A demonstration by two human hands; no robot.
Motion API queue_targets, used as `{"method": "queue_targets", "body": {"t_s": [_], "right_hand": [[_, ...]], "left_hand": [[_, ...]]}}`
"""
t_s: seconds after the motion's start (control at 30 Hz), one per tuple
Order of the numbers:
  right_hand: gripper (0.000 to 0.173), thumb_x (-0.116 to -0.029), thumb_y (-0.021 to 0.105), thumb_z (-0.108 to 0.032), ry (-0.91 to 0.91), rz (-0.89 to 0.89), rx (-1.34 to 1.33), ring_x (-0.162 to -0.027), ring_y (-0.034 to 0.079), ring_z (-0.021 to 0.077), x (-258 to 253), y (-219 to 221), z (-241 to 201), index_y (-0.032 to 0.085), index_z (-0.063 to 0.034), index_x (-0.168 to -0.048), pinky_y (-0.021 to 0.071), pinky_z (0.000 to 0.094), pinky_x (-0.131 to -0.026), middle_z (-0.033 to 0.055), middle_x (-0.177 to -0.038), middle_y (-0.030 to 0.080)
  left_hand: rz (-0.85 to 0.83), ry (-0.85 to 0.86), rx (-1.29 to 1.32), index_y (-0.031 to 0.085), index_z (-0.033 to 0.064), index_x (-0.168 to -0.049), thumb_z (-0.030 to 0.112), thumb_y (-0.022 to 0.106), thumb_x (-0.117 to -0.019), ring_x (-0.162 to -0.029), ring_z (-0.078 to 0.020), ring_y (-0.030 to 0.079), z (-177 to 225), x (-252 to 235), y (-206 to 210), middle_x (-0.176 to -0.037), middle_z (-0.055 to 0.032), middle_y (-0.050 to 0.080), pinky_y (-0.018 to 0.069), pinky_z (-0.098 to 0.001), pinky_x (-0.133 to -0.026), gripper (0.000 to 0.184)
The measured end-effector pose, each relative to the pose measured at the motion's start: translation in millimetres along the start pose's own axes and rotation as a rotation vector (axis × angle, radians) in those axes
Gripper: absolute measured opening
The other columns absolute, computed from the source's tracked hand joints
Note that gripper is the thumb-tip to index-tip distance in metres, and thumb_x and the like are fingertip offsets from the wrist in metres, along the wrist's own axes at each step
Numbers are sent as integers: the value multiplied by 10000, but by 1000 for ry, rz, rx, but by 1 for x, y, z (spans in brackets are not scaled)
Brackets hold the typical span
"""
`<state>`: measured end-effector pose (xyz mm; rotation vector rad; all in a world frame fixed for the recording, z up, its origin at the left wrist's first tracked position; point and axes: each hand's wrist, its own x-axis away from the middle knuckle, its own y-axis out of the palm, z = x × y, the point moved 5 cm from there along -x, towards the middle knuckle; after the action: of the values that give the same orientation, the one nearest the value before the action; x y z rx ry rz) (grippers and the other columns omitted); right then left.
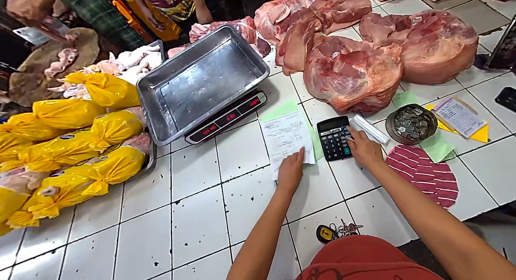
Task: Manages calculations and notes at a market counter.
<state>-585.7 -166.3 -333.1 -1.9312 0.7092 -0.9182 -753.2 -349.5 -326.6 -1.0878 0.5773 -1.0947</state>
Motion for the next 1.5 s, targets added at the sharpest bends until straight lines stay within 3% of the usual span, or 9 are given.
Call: {"method": "queue_targets", "body": {"t_s": [0.13,0.23,0.3,0.43,0.57,0.77,0.93,1.13,1.5], "right_hand": [[465,-1098,418,-260,13,-12,17,-1039,689,441,-7,0,0,464,-119,-1539,536,600,-857,232,-1436,553],[433,-1094,427,-244,5,-8,-6,-1054,682,442,-8,0,5,521,-132,-1502,533,605,-863,230,-1447,542],[412,-1089,446,-240,-12,9,-33,-1063,678,443,-10,-3,6,556,-114,-1466,533,607,-870,231,-1461,530],[428,-1088,440,-232,-21,-64,-57,-1114,660,460,-11,-1,-3,529,-91,-1482,519,626,-906,248,-1484,507],[448,-1086,440,-261,13,-96,-81,-1107,666,436,-10,-5,2,494,-124,-1509,533,602,-902,219,-1500,499],[450,-1082,437,-225,17,-118,-128,-1111,652,464,-11,-5,5,477,-154,-1524,524,626,-894,236,-1501,488],[492,-1096,411,-237,38,-140,-163,-1126,648,453,-8,-3,4,393,-168,-1583,517,616,-914,232,-1503,487],[490,-1089,407,-224,39,-131,-143,-1120,651,439,-7,-2,2,402,-172,-1576,522,596,-911,226,-1492,497],[457,-1100,402,-287,46,-69,-57,-1146,654,443,-12,0,-2,476,-136,-1524,509,618,-942,217,-1456,550]], "left_hand": [[258,85,-49,790,44,-863,-84,623,-866,-1132,-433,669,-13,20,-62,-1107,-179,748,396,-685,-1056,210],[312,130,76,773,75,-717,-147,657,-759,-1355,-533,482,-31,32,-100,-1314,-222,670,195,-793,-1106,254],[246,135,260,756,71,-688,-121,693,-708,-1449,-499,368,-50,29,-113,-1417,-235,593,194,-731,-1143,203],[-27,52,494,707,-69,-737,-127,662,-772,-1269,-304,585,-87,2,-104,-1374,-268,580,474,-448,-1066,82],[-221,52,136,762,-42,-865,-158,544,-897,-1250,-410,606,-88,-49,-72,-1385,-240,607,467,-579,-1056,249],[-420,52,-473,764,114,-1199,-56,532,-982,-1551,-391,237,-62,-95,-54,-1621,-128,404,100,-707,-1206,360],[-350,147,-322,597,61,-1425,201,598,-1016,-1518,-452,286,3,-56,-26,-1585,-263,398,168,-698,-1201,433],[-296,154,-230,334,147,-1613,683,800,-701,-1536,-509,165,9,39,54,-1672,-289,157,117,-757,-1161,1156],[191,28,-27,528,66,-1492,404,551,-1003,-1430,-515,410,-29,47,62,-1549,-324,409,254,-747,-1130,594]]}}
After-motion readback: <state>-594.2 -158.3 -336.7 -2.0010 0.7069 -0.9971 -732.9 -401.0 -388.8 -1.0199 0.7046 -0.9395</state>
